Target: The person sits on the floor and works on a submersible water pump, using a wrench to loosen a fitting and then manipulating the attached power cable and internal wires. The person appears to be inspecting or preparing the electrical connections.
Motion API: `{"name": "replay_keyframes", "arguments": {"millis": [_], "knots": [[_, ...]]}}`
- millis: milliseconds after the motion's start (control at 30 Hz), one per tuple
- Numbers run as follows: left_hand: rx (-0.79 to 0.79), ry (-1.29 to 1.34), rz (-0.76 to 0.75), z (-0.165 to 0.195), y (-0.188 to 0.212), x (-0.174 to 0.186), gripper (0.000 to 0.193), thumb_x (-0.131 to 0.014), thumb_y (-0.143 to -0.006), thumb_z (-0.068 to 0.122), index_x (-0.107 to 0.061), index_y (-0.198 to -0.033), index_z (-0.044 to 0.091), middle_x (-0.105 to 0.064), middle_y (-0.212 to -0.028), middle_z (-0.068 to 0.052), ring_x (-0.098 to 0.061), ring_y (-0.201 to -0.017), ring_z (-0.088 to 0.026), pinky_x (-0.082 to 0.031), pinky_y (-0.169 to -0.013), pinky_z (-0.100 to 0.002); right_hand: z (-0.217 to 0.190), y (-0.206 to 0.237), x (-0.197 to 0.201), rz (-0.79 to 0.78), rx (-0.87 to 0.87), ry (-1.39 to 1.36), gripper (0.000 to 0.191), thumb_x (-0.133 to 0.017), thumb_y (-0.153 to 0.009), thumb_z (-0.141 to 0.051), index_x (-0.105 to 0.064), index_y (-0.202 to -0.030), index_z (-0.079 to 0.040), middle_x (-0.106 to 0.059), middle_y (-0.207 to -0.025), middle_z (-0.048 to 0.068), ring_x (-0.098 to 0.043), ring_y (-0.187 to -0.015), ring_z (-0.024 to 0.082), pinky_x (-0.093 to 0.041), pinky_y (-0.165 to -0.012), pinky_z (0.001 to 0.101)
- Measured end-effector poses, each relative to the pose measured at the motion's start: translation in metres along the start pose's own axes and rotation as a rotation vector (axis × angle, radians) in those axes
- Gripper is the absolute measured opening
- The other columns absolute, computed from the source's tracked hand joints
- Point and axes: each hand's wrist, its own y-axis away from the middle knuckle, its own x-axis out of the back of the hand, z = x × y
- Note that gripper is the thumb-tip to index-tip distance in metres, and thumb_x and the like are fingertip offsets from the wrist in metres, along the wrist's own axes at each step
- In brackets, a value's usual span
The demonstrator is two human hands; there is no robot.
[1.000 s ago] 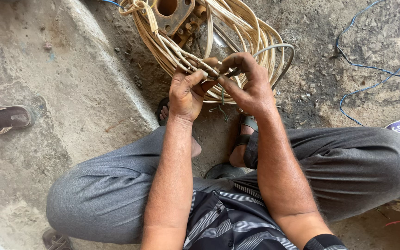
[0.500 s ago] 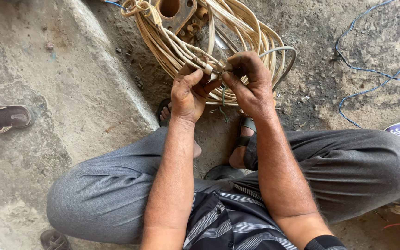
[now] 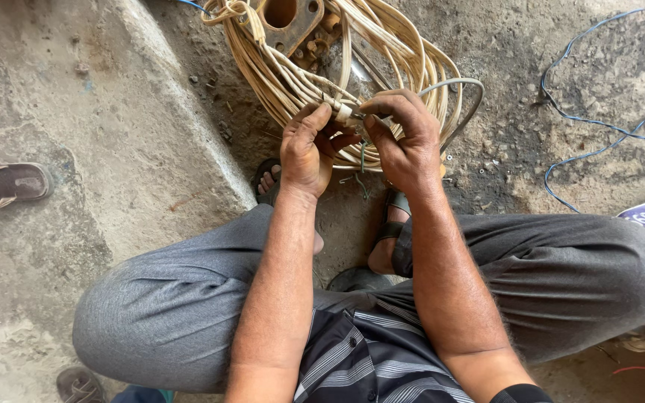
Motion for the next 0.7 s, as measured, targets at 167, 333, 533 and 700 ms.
{"name": "replay_keyframes", "arguments": {"millis": [167, 333, 533, 700], "knots": [[-0.022, -0.175, 0.0, -0.004, -0.001, -0.001, 0.018, -0.067, -0.104, 0.021, -0.076, -0.107, 0.005, -0.077, -0.098, -0.009, -0.076, -0.089, -0.02, -0.067, -0.08, -0.038, -0.009, 0.002, -0.004, 0.166, 0.232, 0.568, 0.024, -0.081, -0.085, -0.004, -0.075, -0.105, -0.015, -0.071, -0.114, 0.001, -0.065, -0.113, 0.025, -0.047, -0.093, 0.0501], [-0.039, -0.185, -0.022, -0.005, -0.002, 0.002, 0.018, -0.065, -0.105, 0.019, -0.076, -0.107, 0.005, -0.078, -0.099, -0.009, -0.076, -0.091, -0.018, -0.067, -0.084, -0.035, -0.014, -0.004, -0.001, -0.002, 0.136, 0.265, 0.041, -0.075, -0.083, 0.0, -0.074, -0.122, -0.013, -0.064, -0.126, 0.008, -0.063, -0.121, 0.025, -0.049, -0.104, 0.0393], [-0.075, -0.191, -0.012, -0.007, -0.002, 0.005, 0.016, -0.067, -0.106, 0.016, -0.076, -0.108, 0.002, -0.076, -0.099, -0.009, -0.074, -0.09, -0.017, -0.066, -0.085, -0.036, -0.008, -0.007, -0.01, -0.02, 0.12, 0.253, 0.026, -0.083, -0.086, -0.007, -0.078, -0.111, -0.012, -0.07, -0.115, 0.007, -0.066, -0.108, 0.023, -0.05, -0.088, 0.0459], [-0.052, -0.161, 0.01, -0.01, -0.003, 0.004, 0.014, -0.067, -0.102, 0.014, -0.076, -0.106, 0.004, -0.077, -0.098, -0.01, -0.077, -0.091, -0.019, -0.068, -0.086, -0.038, 0.006, -0.009, -0.017, -0.028, -0.078, 0.03, 0.011, -0.078, -0.098, -0.007, -0.075, -0.107, -0.012, -0.072, -0.112, 0.004, -0.069, -0.104, 0.015, -0.061, -0.089, 0.0317]]}}
